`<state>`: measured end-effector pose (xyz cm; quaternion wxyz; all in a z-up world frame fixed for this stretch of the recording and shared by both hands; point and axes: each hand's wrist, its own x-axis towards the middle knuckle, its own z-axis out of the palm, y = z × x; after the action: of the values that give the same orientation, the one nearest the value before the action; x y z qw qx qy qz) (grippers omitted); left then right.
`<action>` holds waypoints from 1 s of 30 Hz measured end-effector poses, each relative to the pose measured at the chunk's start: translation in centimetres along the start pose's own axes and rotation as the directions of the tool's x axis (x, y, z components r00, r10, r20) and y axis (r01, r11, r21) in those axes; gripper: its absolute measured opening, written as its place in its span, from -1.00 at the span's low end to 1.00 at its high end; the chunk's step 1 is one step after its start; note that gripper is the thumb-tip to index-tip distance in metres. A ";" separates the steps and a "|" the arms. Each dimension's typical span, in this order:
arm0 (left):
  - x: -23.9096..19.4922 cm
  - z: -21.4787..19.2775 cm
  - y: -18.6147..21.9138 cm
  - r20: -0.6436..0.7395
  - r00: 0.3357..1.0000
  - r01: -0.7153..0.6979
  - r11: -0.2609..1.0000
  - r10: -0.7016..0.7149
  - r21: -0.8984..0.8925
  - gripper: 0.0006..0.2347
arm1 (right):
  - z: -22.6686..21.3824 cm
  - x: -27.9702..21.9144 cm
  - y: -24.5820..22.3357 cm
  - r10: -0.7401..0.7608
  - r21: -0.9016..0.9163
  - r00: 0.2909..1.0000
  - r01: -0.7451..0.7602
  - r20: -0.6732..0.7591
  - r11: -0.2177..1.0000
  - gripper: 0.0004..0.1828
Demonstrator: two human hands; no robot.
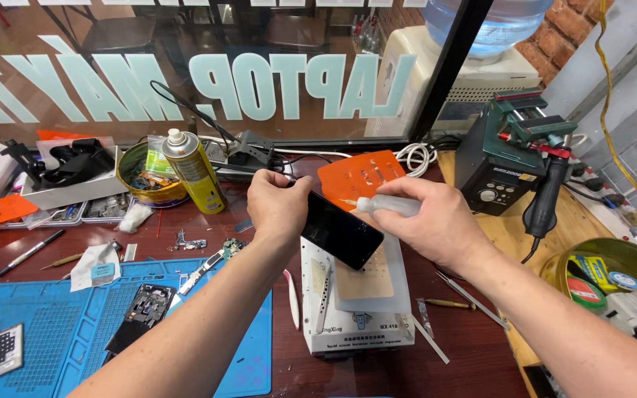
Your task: The person disassembles a smartphone, removes the back cover and internal components, and uses a screwdriver to adjust parts. The person handles the phone casing, battery, and circuit board throughout the process.
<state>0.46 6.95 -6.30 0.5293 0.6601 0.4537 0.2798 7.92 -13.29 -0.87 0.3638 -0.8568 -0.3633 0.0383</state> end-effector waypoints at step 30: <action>-0.8 -0.1 0.4 0.008 1.000 -0.015 1.000 0.015 -0.006 -0.70 | 0.7 -0.4 1.6 0.166 0.203 0.985 -0.174 0.053 0.964 -0.58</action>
<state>0.17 6.28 -5.86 0.5309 0.6631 0.4457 0.2824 8.35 -13.87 -2.52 0.4399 -0.8415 -0.2888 0.1221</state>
